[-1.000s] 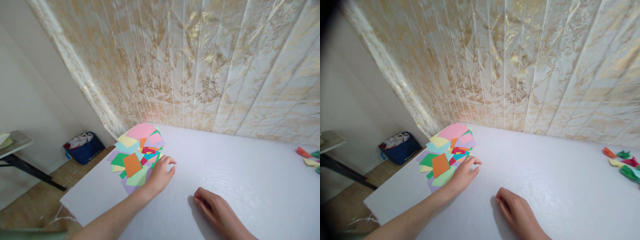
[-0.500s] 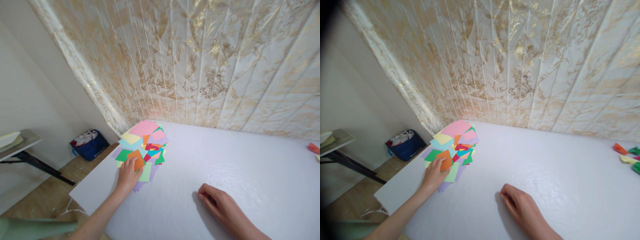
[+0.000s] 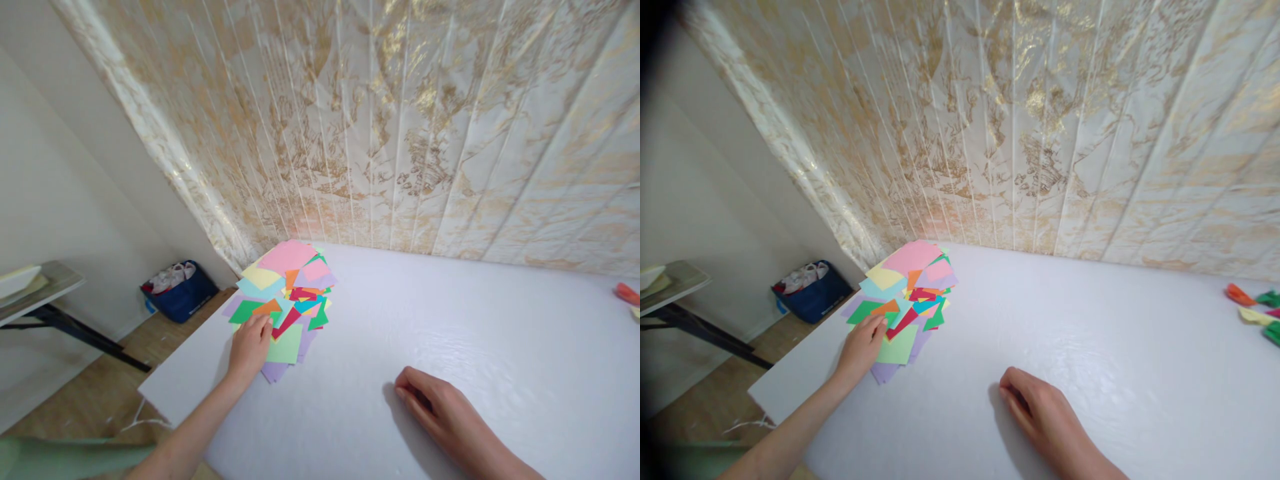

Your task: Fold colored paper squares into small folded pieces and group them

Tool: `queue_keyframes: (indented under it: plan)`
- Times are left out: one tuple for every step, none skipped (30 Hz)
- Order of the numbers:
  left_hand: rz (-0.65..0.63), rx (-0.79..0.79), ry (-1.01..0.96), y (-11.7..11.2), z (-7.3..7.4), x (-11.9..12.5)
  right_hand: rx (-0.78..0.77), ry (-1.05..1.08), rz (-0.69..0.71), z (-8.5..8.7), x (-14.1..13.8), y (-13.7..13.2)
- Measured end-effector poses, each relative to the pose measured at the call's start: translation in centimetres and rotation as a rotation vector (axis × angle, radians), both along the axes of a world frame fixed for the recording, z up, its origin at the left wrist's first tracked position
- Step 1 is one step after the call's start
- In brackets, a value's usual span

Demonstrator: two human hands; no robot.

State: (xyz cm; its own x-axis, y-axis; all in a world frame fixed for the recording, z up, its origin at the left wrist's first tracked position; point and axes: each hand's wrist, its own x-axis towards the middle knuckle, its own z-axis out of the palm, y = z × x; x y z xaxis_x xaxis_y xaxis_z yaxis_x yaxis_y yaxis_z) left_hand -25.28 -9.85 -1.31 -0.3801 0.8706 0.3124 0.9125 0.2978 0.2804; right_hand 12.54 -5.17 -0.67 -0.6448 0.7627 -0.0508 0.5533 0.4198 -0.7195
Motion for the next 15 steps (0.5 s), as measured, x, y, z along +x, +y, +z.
queue_keyframes:
  plan:
    - [0.002,0.007,-0.012,0.0,0.1,-0.1,-0.002,0.002,0.000,0.0,0.0,0.0]
    - [0.002,0.015,-0.023,0.0,0.3,0.0,-0.004,0.006,0.001,0.0,0.0,0.0]
    - [-0.001,0.021,-0.031,-0.1,0.4,0.1,-0.006,0.011,0.003,0.0,0.0,0.0]
    - [-0.006,0.026,-0.037,-0.1,0.5,0.2,-0.006,0.015,0.007,0.0,0.0,0.0]
    - [-0.017,0.034,-0.044,-0.1,0.6,0.5,-0.005,0.017,0.012,0.0,0.0,0.0]
    - [-0.035,0.045,-0.053,-0.2,0.7,0.8,-0.002,0.019,0.015,0.0,0.0,0.1]
    - [-0.063,0.056,-0.063,-0.2,0.7,1.2,0.002,0.020,0.015,-0.1,0.0,0.2]
    - [-0.100,0.068,-0.075,-0.1,0.8,1.5,0.008,0.020,0.012,-0.1,-0.1,0.2]
    - [-0.141,0.076,-0.086,-0.1,0.8,1.9,0.013,0.020,0.006,-0.1,-0.2,0.3]
    - [-0.179,0.071,-0.084,-0.2,0.8,2.2,0.020,0.020,-0.006,0.0,-0.2,0.2]
    - [-0.203,0.056,-0.070,-0.2,0.7,2.3,0.026,0.022,-0.018,0.1,-0.3,0.2]
    - [-0.214,0.045,-0.044,-0.2,0.5,2.3,0.031,0.030,-0.028,0.2,-0.4,0.0]
    - [-0.221,0.036,-0.014,-0.2,0.2,2.1,0.042,0.038,-0.037,0.4,-0.4,0.0]
    - [-0.223,0.032,0.021,-0.1,-0.3,1.7,0.050,0.047,-0.034,0.5,-0.5,-0.1]
    - [-0.219,0.046,0.054,0.1,-0.9,1.1,0.059,0.052,-0.031,0.6,-0.5,0.0]
